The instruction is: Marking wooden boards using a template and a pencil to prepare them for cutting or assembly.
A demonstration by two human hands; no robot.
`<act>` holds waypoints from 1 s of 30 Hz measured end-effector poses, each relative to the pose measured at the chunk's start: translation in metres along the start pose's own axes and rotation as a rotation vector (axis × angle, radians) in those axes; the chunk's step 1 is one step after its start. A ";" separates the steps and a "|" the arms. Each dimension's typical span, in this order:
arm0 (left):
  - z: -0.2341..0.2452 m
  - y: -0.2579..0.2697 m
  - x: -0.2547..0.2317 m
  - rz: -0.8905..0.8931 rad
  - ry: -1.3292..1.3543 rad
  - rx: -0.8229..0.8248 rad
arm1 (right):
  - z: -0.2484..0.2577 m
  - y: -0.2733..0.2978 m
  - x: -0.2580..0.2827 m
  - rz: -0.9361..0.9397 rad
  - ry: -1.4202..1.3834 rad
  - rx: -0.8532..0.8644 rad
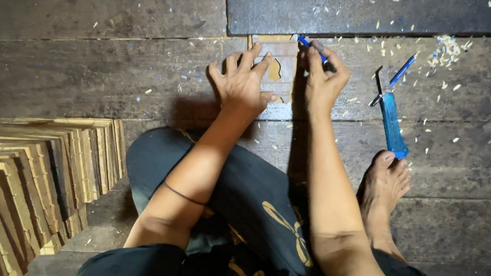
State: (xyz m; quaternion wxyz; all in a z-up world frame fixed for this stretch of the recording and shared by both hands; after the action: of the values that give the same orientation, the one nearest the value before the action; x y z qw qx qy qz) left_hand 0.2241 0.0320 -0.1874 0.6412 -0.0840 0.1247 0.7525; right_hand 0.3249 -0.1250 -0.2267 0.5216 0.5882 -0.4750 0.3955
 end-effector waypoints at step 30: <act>0.004 0.000 0.000 0.036 0.036 0.009 | 0.000 0.000 0.002 -0.120 -0.070 -0.026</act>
State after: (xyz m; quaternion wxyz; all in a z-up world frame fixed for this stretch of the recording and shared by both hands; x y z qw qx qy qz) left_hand 0.2239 0.0326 -0.1835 0.6254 -0.0924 0.1410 0.7619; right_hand 0.3255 -0.1252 -0.2248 0.5350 0.6222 -0.4621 0.3363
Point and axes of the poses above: each hand's wrist, its own y-axis away from the middle knuckle, its own z-axis out of the back of the hand, x = y × z, the point moved 7 cm from there along -y, towards the middle knuckle, and after that the axes turned 14 degrees about -z, right-handed, at the moved point
